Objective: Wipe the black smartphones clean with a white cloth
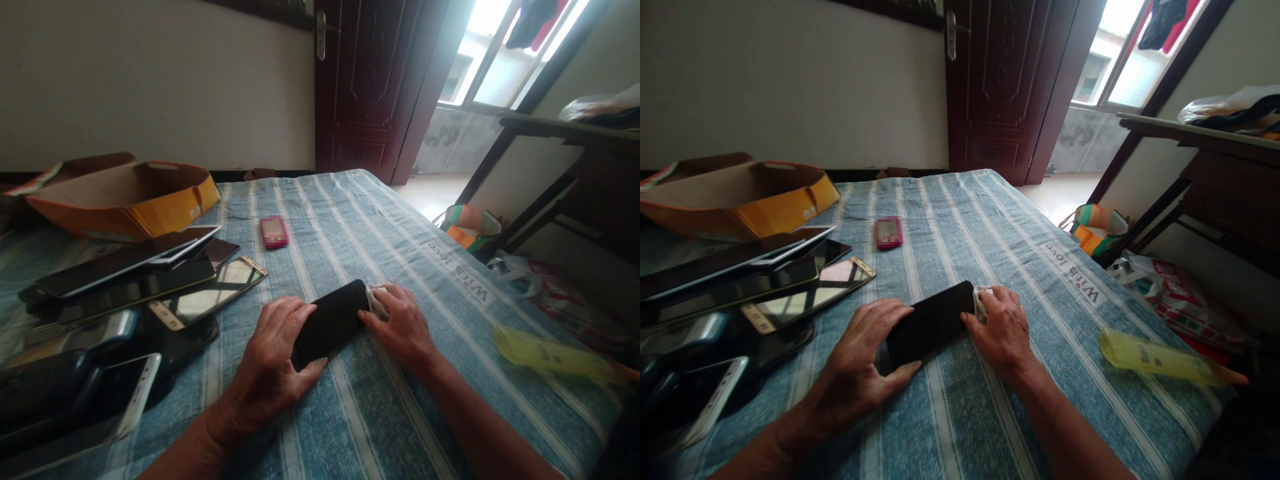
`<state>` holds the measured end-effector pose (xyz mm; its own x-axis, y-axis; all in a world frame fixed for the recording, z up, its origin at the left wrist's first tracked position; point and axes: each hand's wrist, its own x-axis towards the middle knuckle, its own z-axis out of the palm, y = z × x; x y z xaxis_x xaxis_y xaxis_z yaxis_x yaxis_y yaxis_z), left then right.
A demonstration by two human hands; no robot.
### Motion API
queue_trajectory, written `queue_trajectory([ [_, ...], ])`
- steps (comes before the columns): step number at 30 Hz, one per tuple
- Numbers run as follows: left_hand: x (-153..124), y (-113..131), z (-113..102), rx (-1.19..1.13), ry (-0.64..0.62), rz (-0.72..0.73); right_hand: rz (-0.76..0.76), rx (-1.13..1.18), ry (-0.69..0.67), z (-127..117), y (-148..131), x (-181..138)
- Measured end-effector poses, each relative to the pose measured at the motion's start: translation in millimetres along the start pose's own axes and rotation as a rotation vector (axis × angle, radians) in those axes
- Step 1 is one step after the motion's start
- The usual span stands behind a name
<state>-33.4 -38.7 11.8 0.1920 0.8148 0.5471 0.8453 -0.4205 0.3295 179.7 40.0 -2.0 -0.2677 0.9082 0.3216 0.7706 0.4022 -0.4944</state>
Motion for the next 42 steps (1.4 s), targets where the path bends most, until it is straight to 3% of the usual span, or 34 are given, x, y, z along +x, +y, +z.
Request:
queue_trajectory([
  [42, -1.4, 4.6, 4.3, 0.026, 0.051, 0.068, 0.145, 0.148, -0.104, -8.1, 1.5, 8.3],
])
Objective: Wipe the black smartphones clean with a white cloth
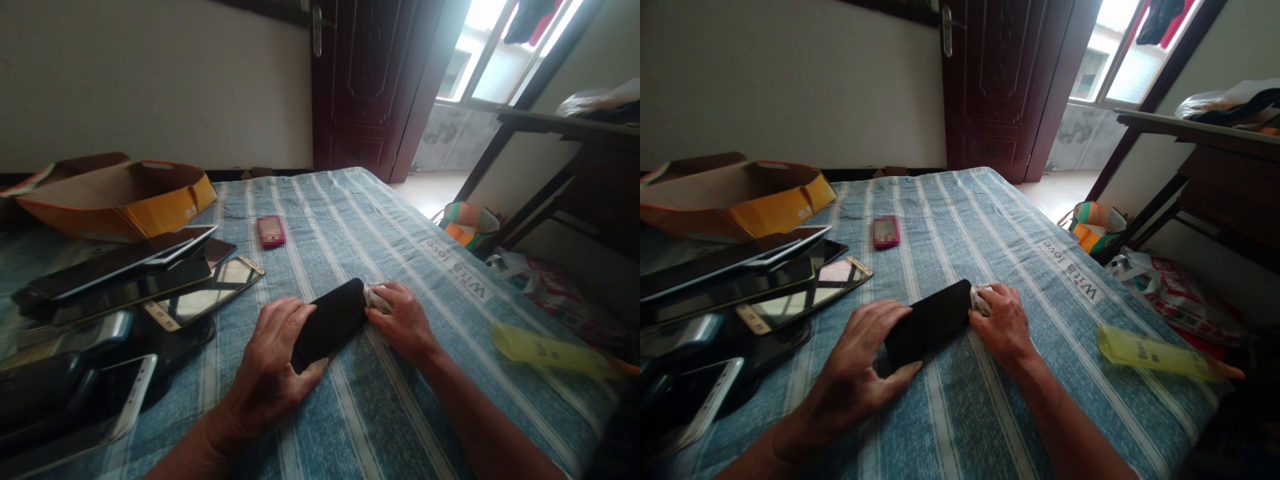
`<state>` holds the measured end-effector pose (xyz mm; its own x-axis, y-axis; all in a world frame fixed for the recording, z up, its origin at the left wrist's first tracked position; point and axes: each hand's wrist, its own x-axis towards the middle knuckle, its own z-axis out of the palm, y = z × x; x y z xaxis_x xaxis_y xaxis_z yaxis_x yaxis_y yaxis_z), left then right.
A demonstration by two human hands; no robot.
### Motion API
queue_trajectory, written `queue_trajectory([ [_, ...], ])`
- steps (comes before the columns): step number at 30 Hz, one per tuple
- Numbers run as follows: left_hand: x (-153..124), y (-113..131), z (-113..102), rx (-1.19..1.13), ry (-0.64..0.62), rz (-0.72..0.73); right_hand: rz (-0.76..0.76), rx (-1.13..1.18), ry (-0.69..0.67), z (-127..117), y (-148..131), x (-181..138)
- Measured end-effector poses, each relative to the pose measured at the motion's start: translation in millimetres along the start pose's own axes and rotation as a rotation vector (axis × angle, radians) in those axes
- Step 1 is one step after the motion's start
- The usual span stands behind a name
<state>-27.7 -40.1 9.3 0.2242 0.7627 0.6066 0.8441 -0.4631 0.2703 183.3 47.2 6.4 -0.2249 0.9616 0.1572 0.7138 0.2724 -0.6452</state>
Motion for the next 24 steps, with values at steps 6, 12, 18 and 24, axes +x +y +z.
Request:
queue_trajectory([
  [6, 2.3, 2.6, -2.6, 0.028, -0.017, 0.025, -0.018, -0.036, 0.018, 2.5, -3.6, -3.0],
  [12, 4.5, 4.1, -3.2, 0.029, -0.008, 0.030, -0.005, -0.048, 0.033, 3.8, -1.8, -0.5],
  [18, 3.4, 4.2, -2.3, 0.028, -0.002, 0.023, -0.019, -0.074, 0.049, 5.3, -4.2, -2.3],
  [24, -0.4, 2.2, 1.6, -0.007, 0.023, -0.004, 0.007, -0.064, 0.038, 5.2, -4.4, -0.5],
])
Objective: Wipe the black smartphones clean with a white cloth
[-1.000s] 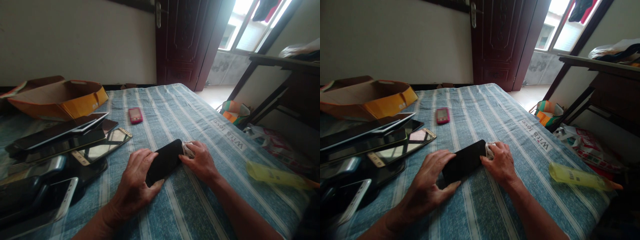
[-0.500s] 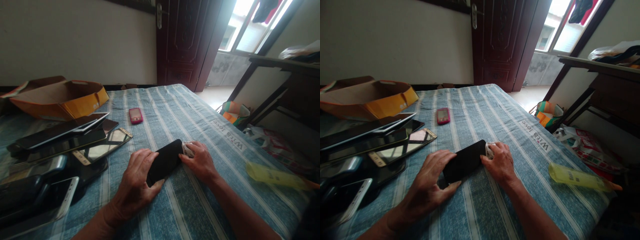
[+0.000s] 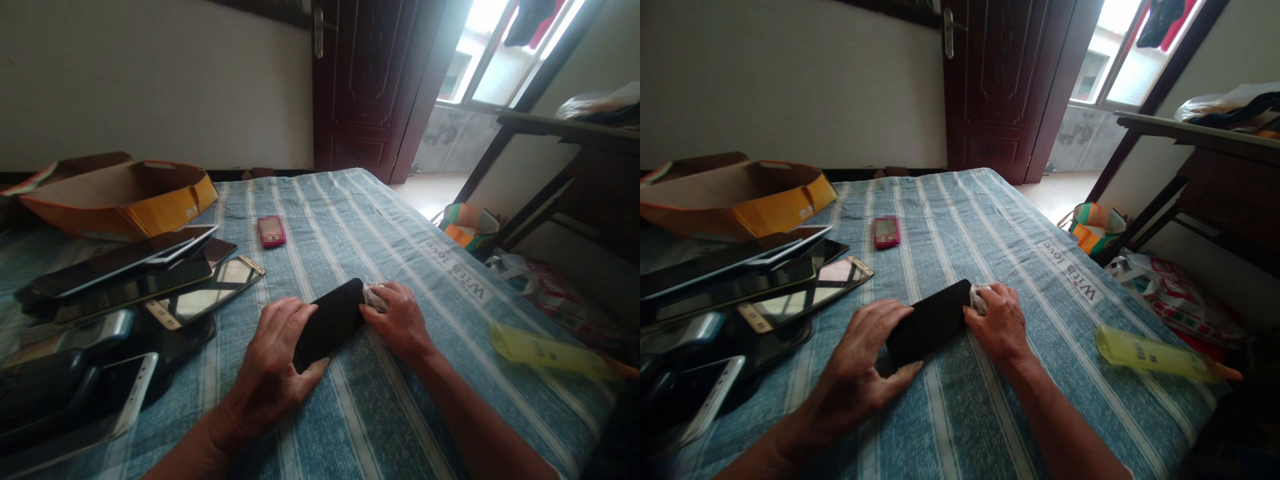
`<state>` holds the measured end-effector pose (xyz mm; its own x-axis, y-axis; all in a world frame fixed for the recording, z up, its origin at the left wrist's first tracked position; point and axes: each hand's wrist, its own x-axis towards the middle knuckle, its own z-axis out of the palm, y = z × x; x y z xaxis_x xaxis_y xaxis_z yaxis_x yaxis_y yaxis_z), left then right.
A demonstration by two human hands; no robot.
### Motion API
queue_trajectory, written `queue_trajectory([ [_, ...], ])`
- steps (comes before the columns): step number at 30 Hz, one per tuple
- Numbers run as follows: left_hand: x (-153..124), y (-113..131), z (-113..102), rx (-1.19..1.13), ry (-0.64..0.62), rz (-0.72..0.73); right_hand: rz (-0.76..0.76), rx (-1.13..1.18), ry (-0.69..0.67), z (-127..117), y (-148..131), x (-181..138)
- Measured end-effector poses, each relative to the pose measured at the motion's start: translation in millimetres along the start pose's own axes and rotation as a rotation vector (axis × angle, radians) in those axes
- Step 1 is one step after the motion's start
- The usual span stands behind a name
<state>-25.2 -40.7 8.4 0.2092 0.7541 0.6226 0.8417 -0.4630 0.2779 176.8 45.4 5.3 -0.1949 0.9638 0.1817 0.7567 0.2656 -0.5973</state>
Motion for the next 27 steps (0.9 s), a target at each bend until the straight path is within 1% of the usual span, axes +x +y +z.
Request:
queue_trajectory([
  [10, -3.0, -1.2, 1.6, -0.015, -0.019, -0.027, -0.009, 0.022, -0.007, -2.3, 0.9, 0.1],
  [14, -4.3, -2.6, 2.9, -0.021, -0.006, -0.024, -0.029, 0.035, -0.016, -3.4, 2.5, -0.4],
  [27, -3.3, -2.0, 2.4, -0.005, -0.021, -0.019, -0.016, 0.049, -0.029, -4.8, 2.3, -0.2],
])
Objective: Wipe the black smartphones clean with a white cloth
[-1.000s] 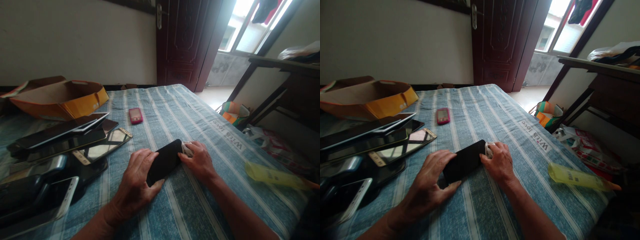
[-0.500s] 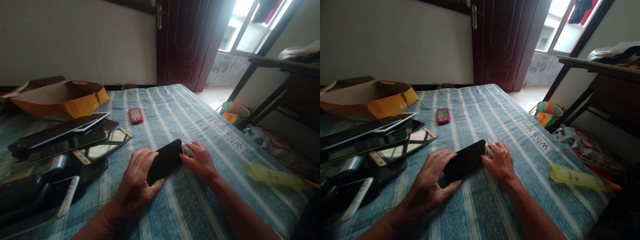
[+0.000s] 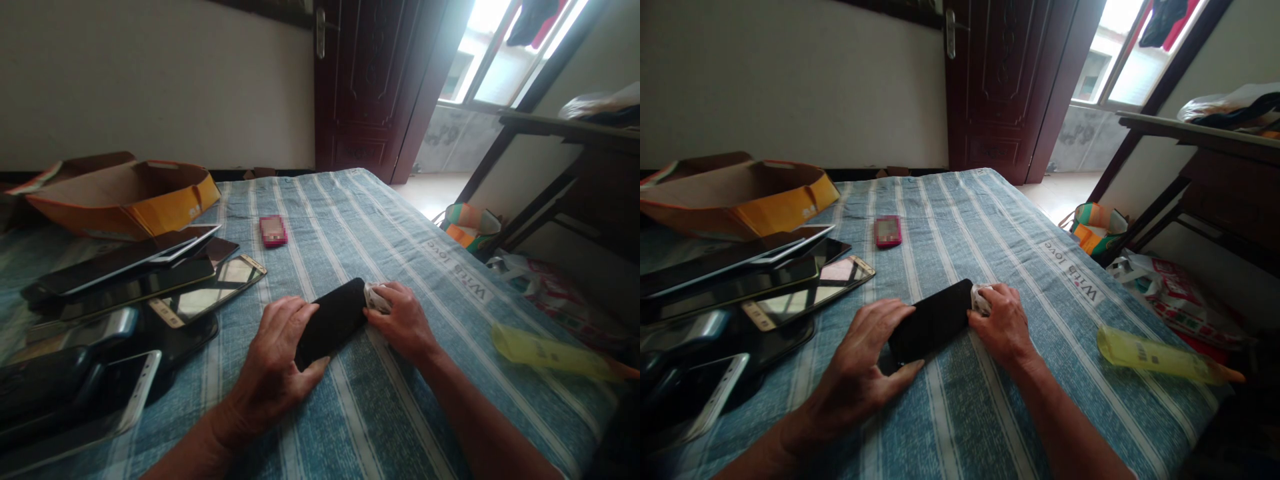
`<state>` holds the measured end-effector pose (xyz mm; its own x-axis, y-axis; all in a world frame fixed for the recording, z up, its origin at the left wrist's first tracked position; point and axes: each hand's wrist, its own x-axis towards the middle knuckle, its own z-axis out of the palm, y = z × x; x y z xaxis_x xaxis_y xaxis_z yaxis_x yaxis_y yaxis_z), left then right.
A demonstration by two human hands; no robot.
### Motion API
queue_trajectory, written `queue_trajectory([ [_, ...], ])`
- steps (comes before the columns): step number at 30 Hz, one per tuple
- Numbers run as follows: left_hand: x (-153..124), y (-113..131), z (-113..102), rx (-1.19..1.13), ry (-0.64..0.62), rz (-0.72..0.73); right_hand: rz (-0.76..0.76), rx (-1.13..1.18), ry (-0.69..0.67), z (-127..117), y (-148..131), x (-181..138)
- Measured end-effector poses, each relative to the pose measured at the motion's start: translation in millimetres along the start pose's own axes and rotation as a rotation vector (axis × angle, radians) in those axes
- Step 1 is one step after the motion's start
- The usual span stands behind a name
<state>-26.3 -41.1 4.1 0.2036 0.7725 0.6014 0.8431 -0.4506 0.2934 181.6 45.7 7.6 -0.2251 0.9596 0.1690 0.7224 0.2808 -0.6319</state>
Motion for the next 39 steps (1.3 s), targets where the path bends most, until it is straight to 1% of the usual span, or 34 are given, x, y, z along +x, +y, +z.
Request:
queue_trajectory([
  [8, -0.1, -0.6, 1.0, -0.008, 0.010, -0.001, -0.008, 0.001, 0.017, 1.7, 0.9, -0.9],
  [13, -0.4, -1.2, 1.5, -0.015, 0.024, -0.004, -0.045, -0.011, 0.041, 4.7, -0.1, -3.0],
  [19, -0.8, -0.5, 1.3, -0.012, 0.018, 0.001, -0.012, 0.000, 0.021, 3.9, -1.2, -0.9],
  [30, 0.3, 1.6, 1.3, -0.007, 0.008, -0.007, 0.008, -0.017, 0.063, 6.1, -1.0, 2.7],
  [39, 0.7, 1.8, 1.7, -0.001, 0.019, 0.014, -0.001, -0.052, 0.027, 4.7, 0.2, 4.4],
])
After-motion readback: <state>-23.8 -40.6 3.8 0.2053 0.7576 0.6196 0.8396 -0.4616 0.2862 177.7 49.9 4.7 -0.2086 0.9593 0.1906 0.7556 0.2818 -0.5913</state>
